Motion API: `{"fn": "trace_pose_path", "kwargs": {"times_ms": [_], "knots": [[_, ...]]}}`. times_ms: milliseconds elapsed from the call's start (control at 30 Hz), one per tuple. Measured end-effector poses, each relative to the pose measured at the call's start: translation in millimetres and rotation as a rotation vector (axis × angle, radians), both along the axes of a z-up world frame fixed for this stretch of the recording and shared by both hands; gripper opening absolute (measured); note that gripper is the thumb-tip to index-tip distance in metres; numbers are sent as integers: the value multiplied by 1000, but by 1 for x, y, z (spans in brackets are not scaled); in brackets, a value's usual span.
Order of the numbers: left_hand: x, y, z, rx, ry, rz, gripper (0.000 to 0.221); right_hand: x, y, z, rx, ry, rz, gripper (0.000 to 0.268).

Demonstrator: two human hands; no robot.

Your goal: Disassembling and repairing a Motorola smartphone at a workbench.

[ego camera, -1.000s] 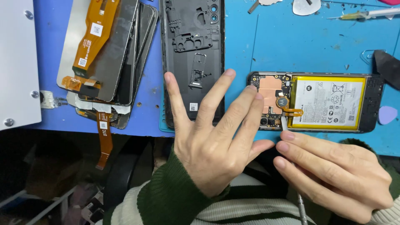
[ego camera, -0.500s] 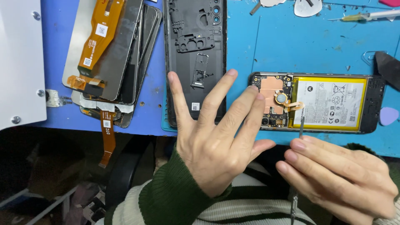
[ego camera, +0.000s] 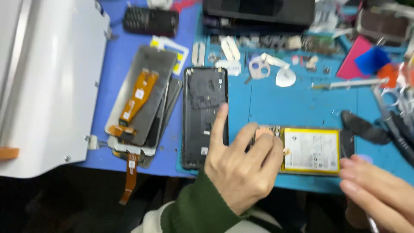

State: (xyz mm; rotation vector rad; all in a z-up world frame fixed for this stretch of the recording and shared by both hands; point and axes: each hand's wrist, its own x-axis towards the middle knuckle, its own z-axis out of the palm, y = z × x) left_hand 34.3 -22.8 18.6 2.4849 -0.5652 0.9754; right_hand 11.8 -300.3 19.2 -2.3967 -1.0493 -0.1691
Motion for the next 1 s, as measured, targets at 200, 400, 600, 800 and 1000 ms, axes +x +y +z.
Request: {"fn": "trace_pose_path", "kwargs": {"times_ms": [200, 400, 600, 800, 1000], "knots": [[2, -8, -13, 34, -16, -61, 27, 2, -8, -3, 53, 88, -41, 56], [9, 13, 4, 59, -158, 61, 30, 17, -65, -48, -94, 42, 233, 63], [12, 78, 8, 243, -161, 330, 15, 8, -67, -66, 3, 109, 108, 63], [24, 82, -9, 326, -183, 358, 24, 13, -51, -37, -98, 106, 105, 63], [0, 87, 3, 349, 4, 342, 21, -9, -49, -46, -41, 424, -73, 64]]}}
